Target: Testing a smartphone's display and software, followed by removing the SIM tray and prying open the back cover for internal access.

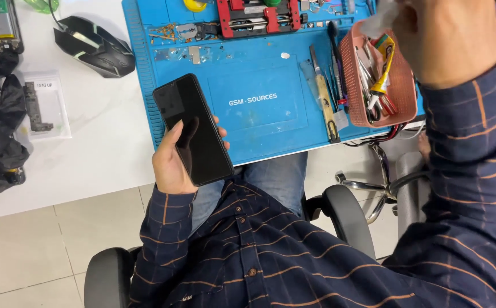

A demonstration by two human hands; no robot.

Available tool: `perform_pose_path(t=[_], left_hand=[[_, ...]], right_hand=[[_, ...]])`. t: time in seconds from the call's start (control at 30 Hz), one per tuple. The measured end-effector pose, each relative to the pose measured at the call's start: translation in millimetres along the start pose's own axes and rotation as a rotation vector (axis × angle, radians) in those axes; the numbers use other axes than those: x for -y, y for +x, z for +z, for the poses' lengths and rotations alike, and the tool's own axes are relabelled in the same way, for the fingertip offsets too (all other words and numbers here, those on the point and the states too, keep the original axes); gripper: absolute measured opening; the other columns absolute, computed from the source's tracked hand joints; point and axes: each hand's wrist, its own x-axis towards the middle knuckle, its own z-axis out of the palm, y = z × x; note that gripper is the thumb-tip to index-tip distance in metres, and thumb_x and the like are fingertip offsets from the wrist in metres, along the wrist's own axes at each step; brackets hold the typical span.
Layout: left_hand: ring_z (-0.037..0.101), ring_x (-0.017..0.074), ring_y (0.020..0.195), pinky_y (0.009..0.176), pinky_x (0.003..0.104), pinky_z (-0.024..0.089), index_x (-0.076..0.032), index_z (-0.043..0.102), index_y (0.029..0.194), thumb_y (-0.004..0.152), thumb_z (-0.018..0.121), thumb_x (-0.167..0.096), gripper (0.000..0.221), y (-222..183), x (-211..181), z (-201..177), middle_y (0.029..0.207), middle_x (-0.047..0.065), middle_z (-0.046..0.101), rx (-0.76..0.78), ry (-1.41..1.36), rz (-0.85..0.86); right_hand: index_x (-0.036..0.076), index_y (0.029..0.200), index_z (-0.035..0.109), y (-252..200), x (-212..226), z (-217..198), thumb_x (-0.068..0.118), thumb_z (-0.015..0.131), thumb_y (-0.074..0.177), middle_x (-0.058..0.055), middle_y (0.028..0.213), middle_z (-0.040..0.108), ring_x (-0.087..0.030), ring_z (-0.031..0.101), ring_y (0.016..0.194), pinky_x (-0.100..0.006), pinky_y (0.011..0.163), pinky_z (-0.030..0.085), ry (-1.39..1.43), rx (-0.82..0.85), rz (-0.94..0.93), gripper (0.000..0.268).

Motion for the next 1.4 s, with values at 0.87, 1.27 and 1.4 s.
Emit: perform_pose_path(t=[0.87,1.27,1.4], left_hand=[[0.073,0.0391,0.110,0.094,0.054,0.065,0.001,0.059,0.148,0.108,0.068,-0.027,0.049,-6,1,7,0.124,0.024,0.070,-0.001,0.019,0.051],[0.074,0.0391,0.107,0.091,0.054,0.065,0.001,0.058,0.149,0.107,0.069,-0.026,0.051,-1,0,12,0.122,0.023,0.070,-0.018,0.043,0.057],[0.075,0.0405,0.106,0.091,0.057,0.066,0.002,0.061,0.147,0.108,0.066,-0.026,0.048,0,1,13,0.123,0.025,0.072,-0.051,0.069,0.060]], right_hand=[[0.005,0.117,0.082,93,22,81,0.008,0.077,0.108,-0.016,0.102,0.077,-0.035,0.073,0.086,-0.049,0.070,0.057,0.397,0.410,0.030,0.011],[0.002,0.125,0.085,45,-41,67,-0.003,0.072,0.120,-0.015,0.119,0.082,-0.029,0.070,0.095,-0.044,0.085,0.055,0.571,0.259,-0.024,0.015],[0.021,0.131,0.090,18,-31,65,0.017,0.081,0.115,-0.007,0.105,0.086,-0.024,0.077,0.083,-0.035,0.081,0.059,0.357,0.316,-0.111,0.019]])
